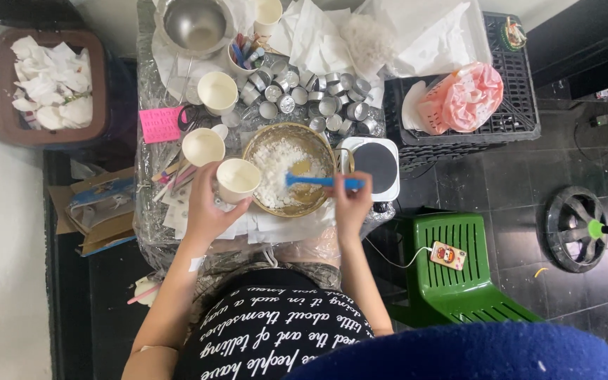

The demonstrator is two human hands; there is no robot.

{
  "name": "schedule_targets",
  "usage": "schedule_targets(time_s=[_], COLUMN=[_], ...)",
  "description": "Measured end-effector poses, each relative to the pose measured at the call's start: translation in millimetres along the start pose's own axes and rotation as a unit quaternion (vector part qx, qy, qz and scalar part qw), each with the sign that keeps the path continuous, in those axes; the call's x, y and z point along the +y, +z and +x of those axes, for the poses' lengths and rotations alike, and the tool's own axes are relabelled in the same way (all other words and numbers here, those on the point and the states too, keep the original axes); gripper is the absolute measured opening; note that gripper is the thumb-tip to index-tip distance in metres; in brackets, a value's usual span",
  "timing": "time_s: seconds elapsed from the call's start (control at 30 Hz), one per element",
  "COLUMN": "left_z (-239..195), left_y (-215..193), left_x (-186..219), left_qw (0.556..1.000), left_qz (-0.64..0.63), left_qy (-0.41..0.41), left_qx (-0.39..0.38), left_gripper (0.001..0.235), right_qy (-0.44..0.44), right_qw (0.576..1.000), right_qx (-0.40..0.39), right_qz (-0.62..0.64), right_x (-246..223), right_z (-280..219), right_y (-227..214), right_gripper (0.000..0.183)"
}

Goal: The person scoops white wax pellets from a plastic bag into a brass bowl, stirs the pellets with a blue spatula, and then scoops the pellets from the bowl into a small white cup on the table.

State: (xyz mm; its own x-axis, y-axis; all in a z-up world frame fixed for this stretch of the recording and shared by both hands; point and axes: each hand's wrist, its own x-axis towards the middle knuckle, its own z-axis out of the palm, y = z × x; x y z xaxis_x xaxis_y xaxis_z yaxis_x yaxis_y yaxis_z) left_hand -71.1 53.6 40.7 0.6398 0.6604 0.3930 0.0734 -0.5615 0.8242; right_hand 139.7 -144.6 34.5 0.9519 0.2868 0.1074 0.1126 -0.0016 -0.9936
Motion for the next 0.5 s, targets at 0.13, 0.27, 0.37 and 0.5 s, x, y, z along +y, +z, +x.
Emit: schedule_targets(time_s=[0.13,0.27,0.37,0.5], left_z=[-0.8,-0.2,3.4,5.9], left_y=[0.0,-0.9,-4.2,-4.9], left_x=[-1.9,-2.8,3.0,9.0], left_qw=[1.0,0.999,0.999,0.999], left_qz=[-0.025,-0.04,-0.045,-0.03], left_qy=[-0.013,-0.019,-0.021,0.018], left_qx=[-0.006,-0.013,-0.018,-0.015], left_gripper=[0.08,0.08,0.08,0.076], right_qy=[0.008,0.088,0.131,0.155], right_qw=[0.998,0.99,0.982,0.968], right_qx=[-0.043,-0.059,-0.042,0.003], right_qz=[0.043,0.092,0.133,0.199], right_x=[22.5,28.1,40.2,55.0], right_z=[-28.2,-46.6,-50.3,-45.1], right_y=[0.4,-5.1,-9.4,-20.0], right_gripper=[0.02,0.021,0.017,0.016])
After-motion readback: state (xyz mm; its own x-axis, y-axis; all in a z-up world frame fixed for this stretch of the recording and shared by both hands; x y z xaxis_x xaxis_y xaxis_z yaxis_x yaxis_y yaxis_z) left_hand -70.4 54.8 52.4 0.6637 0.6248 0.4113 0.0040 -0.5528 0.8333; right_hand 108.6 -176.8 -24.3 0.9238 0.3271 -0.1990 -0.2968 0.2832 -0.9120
